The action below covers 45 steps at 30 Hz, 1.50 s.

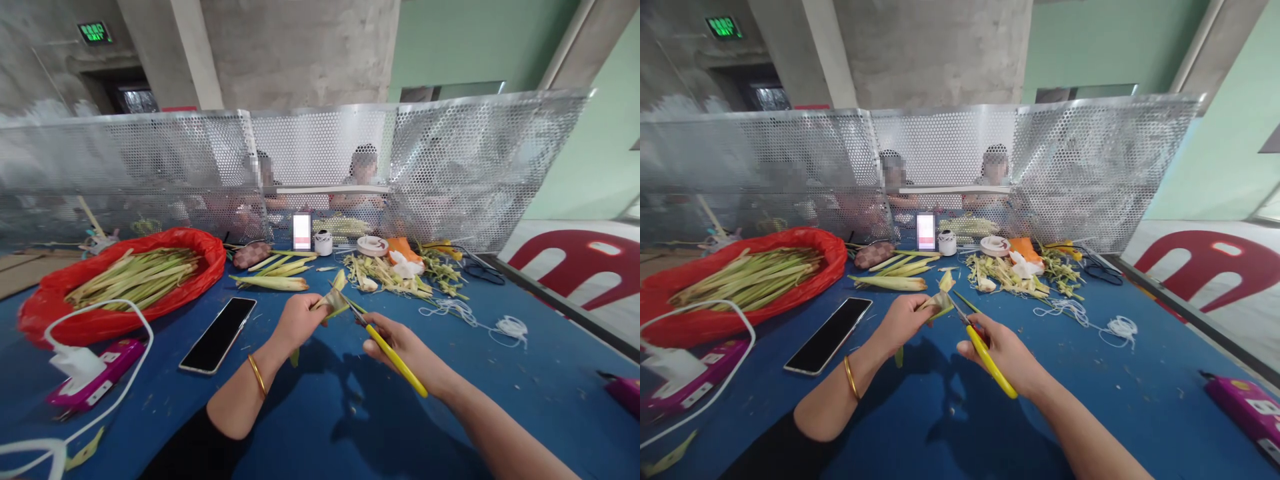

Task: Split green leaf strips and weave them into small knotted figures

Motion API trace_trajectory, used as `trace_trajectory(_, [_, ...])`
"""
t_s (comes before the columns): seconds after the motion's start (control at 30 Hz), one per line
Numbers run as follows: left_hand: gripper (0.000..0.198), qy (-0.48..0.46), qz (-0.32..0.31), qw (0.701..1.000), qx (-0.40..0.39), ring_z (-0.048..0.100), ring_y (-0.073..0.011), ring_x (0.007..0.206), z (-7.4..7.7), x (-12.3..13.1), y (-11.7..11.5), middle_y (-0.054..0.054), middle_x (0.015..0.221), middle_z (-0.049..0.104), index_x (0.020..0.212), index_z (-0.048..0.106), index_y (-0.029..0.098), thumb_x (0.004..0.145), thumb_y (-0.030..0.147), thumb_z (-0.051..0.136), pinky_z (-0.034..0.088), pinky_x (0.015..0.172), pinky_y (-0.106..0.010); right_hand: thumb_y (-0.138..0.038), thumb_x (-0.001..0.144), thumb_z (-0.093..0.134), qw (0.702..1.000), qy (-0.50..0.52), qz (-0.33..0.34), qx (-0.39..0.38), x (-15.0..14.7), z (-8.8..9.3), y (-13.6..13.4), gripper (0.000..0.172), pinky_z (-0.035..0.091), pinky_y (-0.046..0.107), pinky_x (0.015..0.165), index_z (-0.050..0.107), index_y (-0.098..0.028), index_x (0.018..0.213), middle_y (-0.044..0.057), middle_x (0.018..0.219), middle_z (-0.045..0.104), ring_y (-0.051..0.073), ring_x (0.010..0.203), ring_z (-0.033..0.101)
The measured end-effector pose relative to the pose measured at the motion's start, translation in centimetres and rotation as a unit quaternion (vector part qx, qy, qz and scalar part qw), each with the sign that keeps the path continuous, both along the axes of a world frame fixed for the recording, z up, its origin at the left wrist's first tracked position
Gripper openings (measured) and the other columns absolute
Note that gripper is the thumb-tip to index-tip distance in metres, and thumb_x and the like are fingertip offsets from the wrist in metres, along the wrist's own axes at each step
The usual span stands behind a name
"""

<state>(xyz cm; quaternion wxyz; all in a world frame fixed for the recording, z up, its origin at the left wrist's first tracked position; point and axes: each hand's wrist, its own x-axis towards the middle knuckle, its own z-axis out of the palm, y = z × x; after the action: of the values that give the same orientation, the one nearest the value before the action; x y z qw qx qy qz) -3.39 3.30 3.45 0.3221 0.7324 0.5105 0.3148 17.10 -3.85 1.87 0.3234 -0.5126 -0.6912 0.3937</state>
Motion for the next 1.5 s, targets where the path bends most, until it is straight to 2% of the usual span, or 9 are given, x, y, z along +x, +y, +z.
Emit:
trace_trajectory(0.43, [0.025, -0.019, 0.031, 0.999, -0.01, 0.049, -0.0121, 0.053, -0.2, -0.9, 1.0, 0.003, 0.051, 0.058, 0.053, 0.058, 0.018, 0.073, 0.032, 0.058, 0.029, 0.054, -0.023, -0.053, 0.078, 0.059, 0.996, 0.05, -0.08, 0.005, 0.1, -0.3, 0.4, 0.04, 0.024, 0.02, 0.04, 0.062, -0.018, 0.096, -0.009, 0.05, 0.034, 0.007, 0.04, 0.029])
trace_trajectory(0.57, [0.028, -0.069, 0.057, 0.993, -0.075, 0.041, -0.0098, 0.043, -1.0, -1.2, 1.6, 0.0, 0.056, 0.061, 0.06, 0.06, 0.017, 0.077, 0.038, 0.053, 0.027, 0.047, -0.024, -0.056, 0.078, 0.057, 0.988, -0.034, -0.136, 0.065, 1.9, 0.0, 1.2, 0.051, 0.035, 0.022, 0.048, 0.062, -0.018, 0.11, -0.003, 0.059, 0.054, 0.012, 0.049, 0.046])
trace_trajectory(0.7, [0.026, -0.144, 0.053, 0.977, -0.15, 0.043, -0.008, 0.042, -1.5, -1.0, 1.6, -0.002, 0.066, 0.065, 0.07, 0.06, 0.016, 0.078, 0.039, 0.052, 0.032, 0.045, -0.022, -0.053, 0.078, 0.054, 0.918, -0.294, -0.253, 0.077, 4.9, 0.3, 2.0, 0.05, 0.04, 0.027, 0.056, 0.06, -0.025, 0.12, 0.004, 0.08, 0.07, 0.022, 0.067, 0.062])
trace_trajectory(0.8, [0.022, -0.189, 0.053, 0.961, -0.196, 0.047, -0.0075, 0.044, -1.2, -0.7, 1.1, -0.003, 0.068, 0.064, 0.074, 0.06, 0.015, 0.077, 0.036, 0.055, 0.035, 0.046, -0.021, -0.042, 0.083, 0.048, 0.848, -0.464, -0.255, 0.033, 7.2, -0.1, 2.6, 0.042, 0.041, 0.032, 0.06, 0.063, -0.024, 0.118, 0.012, 0.095, 0.072, 0.03, 0.082, 0.066])
trace_trajectory(0.97, [0.017, -0.242, 0.059, 0.939, -0.237, 0.048, -0.0065, 0.045, -0.5, -0.5, 0.6, -0.002, 0.07, 0.064, 0.078, 0.059, 0.015, 0.076, 0.031, 0.058, 0.034, 0.044, -0.019, -0.028, 0.081, 0.051, 0.838, -0.51, -0.195, 0.01, 8.9, -1.3, 2.7, 0.039, 0.044, 0.033, 0.067, 0.064, -0.023, 0.117, 0.013, 0.101, 0.072, 0.029, 0.09, 0.067])
trace_trajectory(1.1, [0.015, -0.266, 0.064, 0.933, -0.235, 0.049, -0.0062, 0.046, -0.3, -0.5, 0.5, -0.002, 0.069, 0.064, 0.074, 0.06, 0.014, 0.075, 0.028, 0.06, 0.033, 0.044, -0.019, -0.028, 0.08, 0.055, 0.821, -0.534, -0.2, 0.032, 7.0, -0.2, 2.9, 0.031, 0.044, 0.036, 0.068, 0.07, -0.017, 0.105, 0.018, 0.099, 0.069, 0.033, 0.09, 0.065])
trace_trajectory(1.17, [0.015, -0.273, 0.065, 0.931, -0.234, 0.049, -0.006, 0.045, -0.4, -0.5, 0.4, -0.002, 0.069, 0.064, 0.073, 0.061, 0.013, 0.074, 0.028, 0.061, 0.032, 0.044, -0.019, -0.029, 0.087, 0.048, 0.834, -0.511, -0.191, 0.081, 5.0, 0.5, 3.8, 0.032, 0.044, 0.034, 0.073, 0.066, -0.02, 0.111, 0.014, 0.107, 0.066, 0.028, 0.094, 0.064])
trace_trajectory(1.23, [0.015, -0.278, 0.064, 0.929, -0.234, 0.048, -0.006, 0.044, -0.5, -0.4, 0.4, -0.002, 0.068, 0.064, 0.073, 0.061, 0.013, 0.074, 0.028, 0.061, 0.031, 0.043, -0.019, -0.029, 0.09, 0.047, 0.895, -0.392, -0.15, 0.15, 2.6, 0.6, 5.5, 0.032, 0.044, 0.03, 0.076, 0.064, -0.021, 0.116, 0.01, 0.113, 0.064, 0.021, 0.091, 0.064])
trace_trajectory(1.5, [0.013, -0.274, 0.064, 0.928, -0.243, 0.046, -0.0062, 0.042, -1.1, -0.4, 0.6, -0.001, 0.064, 0.063, 0.069, 0.061, 0.014, 0.073, 0.026, 0.061, 0.026, 0.04, -0.019, -0.02, 0.086, 0.06, 0.914, -0.364, -0.116, 0.138, -1.3, -1.1, 12.9, 0.011, 0.048, 0.028, 0.079, 0.069, -0.017, 0.088, 0.005, 0.091, 0.068, 0.018, 0.088, 0.064])
